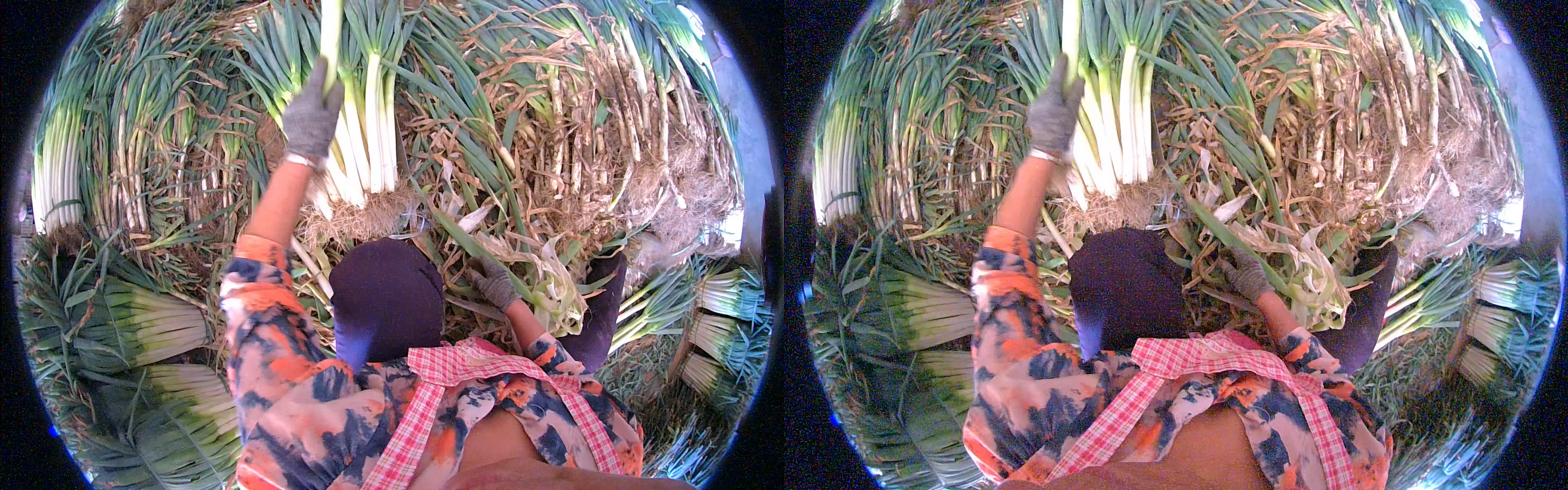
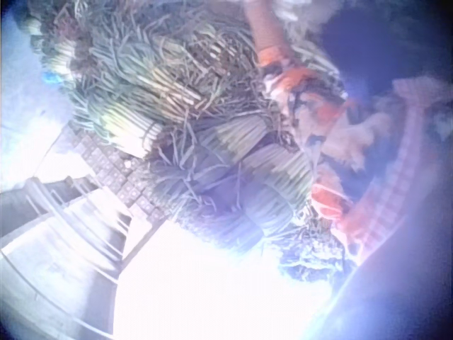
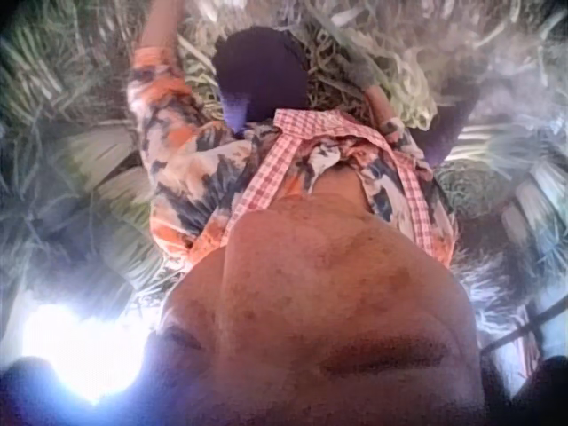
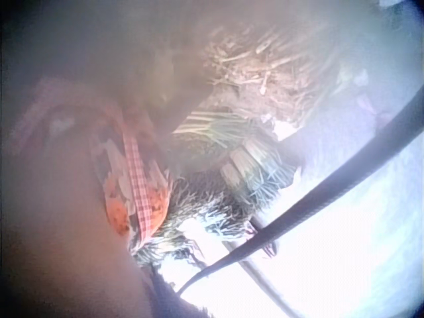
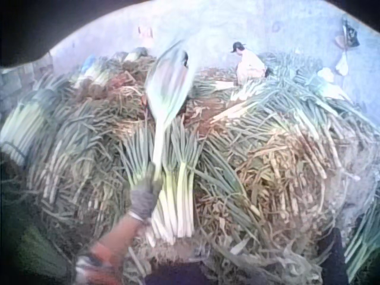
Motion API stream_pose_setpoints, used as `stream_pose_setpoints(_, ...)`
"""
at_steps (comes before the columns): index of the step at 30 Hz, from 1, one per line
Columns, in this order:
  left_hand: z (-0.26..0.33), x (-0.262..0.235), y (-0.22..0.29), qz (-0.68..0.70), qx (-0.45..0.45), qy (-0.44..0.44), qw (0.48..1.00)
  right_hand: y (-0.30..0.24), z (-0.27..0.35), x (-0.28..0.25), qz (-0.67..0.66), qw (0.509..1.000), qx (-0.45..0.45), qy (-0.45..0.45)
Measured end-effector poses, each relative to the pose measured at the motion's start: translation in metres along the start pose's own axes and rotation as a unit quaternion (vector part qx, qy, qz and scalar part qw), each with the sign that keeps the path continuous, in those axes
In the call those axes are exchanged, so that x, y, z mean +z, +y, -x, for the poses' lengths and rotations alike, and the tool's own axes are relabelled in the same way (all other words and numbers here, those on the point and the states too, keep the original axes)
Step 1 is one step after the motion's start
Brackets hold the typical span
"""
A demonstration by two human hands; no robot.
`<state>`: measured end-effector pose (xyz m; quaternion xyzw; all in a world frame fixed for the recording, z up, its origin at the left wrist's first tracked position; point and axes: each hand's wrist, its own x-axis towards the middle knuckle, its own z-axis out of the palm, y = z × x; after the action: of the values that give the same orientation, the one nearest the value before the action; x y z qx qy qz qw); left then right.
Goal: The person cleans individual leeks by hand by stripping away the outer dirty layers and placing the cleaned stalks onto a pile.
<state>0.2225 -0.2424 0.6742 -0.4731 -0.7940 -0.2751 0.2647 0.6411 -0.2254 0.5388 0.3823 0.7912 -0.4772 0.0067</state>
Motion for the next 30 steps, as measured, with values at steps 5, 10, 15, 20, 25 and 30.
stream_pose_setpoints(5,0.097,0.091,-0.038,-0.007,-0.311,-0.325,0.893,0.013,-0.011,0.002,-0.008,1.000,-0.009,0.015)
stream_pose_setpoints(10,0.086,0.083,-0.031,-0.070,-0.222,-0.227,0.946,0.011,-0.013,-0.002,0.009,0.999,-0.026,0.030)
stream_pose_setpoints(15,0.102,0.099,-0.081,0.105,-0.440,-0.134,0.882,0.007,-0.006,0.001,0.002,0.999,-0.027,0.029)
stream_pose_setpoints(20,0.111,0.121,-0.069,0.014,-0.365,-0.167,0.916,0.031,-0.002,0.010,-0.022,1.000,0.020,-0.001)
stream_pose_setpoints(25,0.095,0.125,-0.063,0.173,-0.359,-0.207,0.893,-0.017,-0.020,-0.007,0.037,0.999,-0.001,-0.016)
stream_pose_setpoints(30,0.092,0.132,-0.087,0.393,-0.509,-0.230,0.731,-0.102,-0.088,-0.015,0.035,0.988,-0.152,0.015)
